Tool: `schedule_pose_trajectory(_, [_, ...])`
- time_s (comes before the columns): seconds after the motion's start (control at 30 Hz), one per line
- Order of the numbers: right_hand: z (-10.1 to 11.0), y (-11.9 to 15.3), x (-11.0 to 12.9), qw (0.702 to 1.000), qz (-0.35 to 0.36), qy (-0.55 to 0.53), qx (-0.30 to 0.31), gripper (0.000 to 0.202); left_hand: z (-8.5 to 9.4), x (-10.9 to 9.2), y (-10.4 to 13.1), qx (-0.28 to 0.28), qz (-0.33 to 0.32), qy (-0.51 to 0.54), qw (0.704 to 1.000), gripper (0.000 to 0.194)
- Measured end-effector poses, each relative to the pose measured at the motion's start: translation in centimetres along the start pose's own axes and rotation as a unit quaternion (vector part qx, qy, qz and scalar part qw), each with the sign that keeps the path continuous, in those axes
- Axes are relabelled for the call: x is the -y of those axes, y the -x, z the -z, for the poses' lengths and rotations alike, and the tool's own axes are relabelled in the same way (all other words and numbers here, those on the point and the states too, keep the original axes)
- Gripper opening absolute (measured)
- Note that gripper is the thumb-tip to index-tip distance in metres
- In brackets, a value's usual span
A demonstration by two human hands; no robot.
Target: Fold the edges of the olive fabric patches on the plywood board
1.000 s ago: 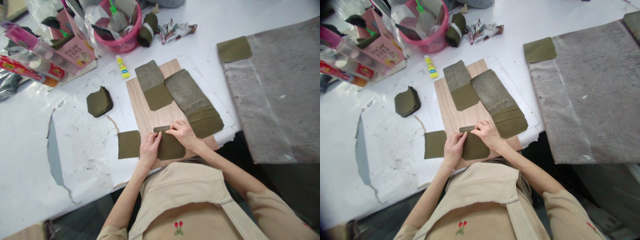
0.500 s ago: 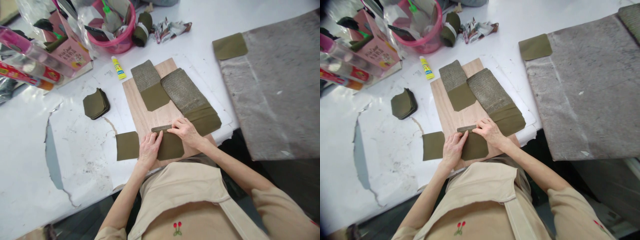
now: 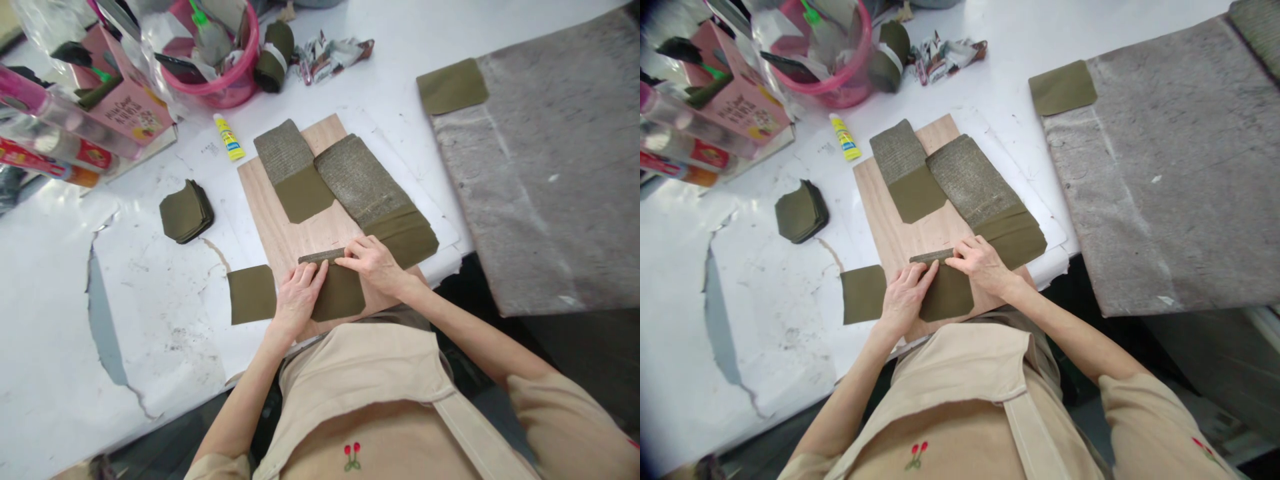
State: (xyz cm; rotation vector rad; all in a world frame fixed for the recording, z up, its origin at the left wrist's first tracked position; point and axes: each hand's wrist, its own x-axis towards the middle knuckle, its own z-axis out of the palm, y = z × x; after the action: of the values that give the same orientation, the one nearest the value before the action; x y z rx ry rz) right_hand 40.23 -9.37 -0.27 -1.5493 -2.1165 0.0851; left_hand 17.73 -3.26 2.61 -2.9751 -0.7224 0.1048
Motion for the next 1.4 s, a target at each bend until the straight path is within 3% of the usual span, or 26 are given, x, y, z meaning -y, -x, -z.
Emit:
schedule_pose_trajectory(0.97, [1.6, 1.2, -0.8, 0.997, -0.076, -0.034, -0.008, 0.017, 0.6, -0.9, -1.8, 0.005, -0.019, 0.005, 1.000, 0.049])
schedule_pose_trajectory(1.4, [1.0, 0.9, -0.7, 0.999, -0.033, -0.003, -0.003, 0.016, 1.1, -0.9, -2.2, 0.040, -0.023, 0.001, 0.999, 0.053])
